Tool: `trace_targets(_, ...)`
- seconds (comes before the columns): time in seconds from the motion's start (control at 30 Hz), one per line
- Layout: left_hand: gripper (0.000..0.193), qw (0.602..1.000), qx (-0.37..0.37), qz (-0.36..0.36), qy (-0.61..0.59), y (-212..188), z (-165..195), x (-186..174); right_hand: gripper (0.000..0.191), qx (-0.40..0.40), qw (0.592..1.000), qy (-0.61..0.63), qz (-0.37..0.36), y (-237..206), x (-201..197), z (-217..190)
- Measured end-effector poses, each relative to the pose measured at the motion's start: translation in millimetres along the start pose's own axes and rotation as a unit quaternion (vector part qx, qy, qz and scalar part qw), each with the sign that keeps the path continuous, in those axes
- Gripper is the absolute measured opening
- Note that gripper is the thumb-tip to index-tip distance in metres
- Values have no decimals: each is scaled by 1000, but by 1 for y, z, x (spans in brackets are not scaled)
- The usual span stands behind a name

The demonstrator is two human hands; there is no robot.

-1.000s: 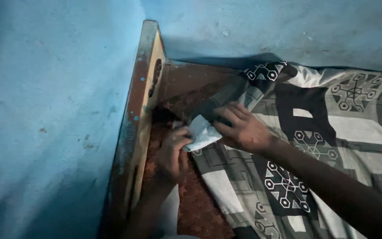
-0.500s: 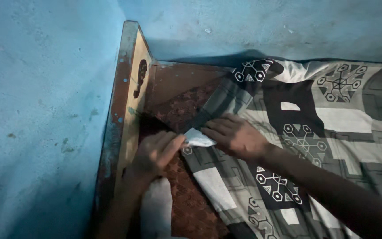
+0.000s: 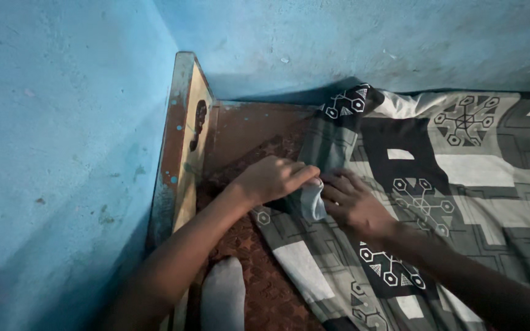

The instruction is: The person spreads a patterned bedsheet over a bed, pulling and adjusting the fabric to lay it flat across the mattress, then tucks the sheet edges along the headboard side and smooths the surface by hand.

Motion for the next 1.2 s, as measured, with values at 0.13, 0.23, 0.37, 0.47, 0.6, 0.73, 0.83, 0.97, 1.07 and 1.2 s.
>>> trace_targets(0.13,20,994,-22,94,-49,-10,16,-8,38,35,987,-92,-125,2,15,9)
trace_targets(0.23,36,979,-79,185,-41,-28,42,-28,56,9,997,-73,-13,12,1,8)
trace_targets(0.37,50,986,-90,140,28,-41,73,-42,60,16,1000,-13,-3,24,-10,7)
trace_targets(0.47,29,982,-129,112,76,-46,85,-50,59,32,999,-15,-4,32,-16,5)
trace_targets(0.6,22,961,-171,196,91,-48,105,-61,51,39,999,21,8,43,-25,7)
trace_targets(0.73,23,938,-215,268,47,-48,117,-62,46,33,999,13,14,53,-30,8)
trace_targets(0.83,17,922,-252,292,-40,-53,112,-54,45,37,999,32,0,56,-31,6)
trace_targets(0.97,18,923,-237,297,-62,-56,98,-38,47,22,1000,1,-7,59,-30,0)
trace_targets(1.07,20,925,-231,301,-35,-52,84,-32,46,14,1000,-23,-14,59,-28,-3)
trace_targets(1.2,28,937,-240,251,34,-47,64,-47,49,15,999,-17,-26,54,-28,-5)
Point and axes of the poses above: each hand's wrist, its own y-axis towards the middle knuckle, its own x-axis out of the palm, z = x × y, the point moved 5 cm from there along y, towards the middle knuckle, and after that the axes turned 9 degrees about -y, right-handed, at the moved point
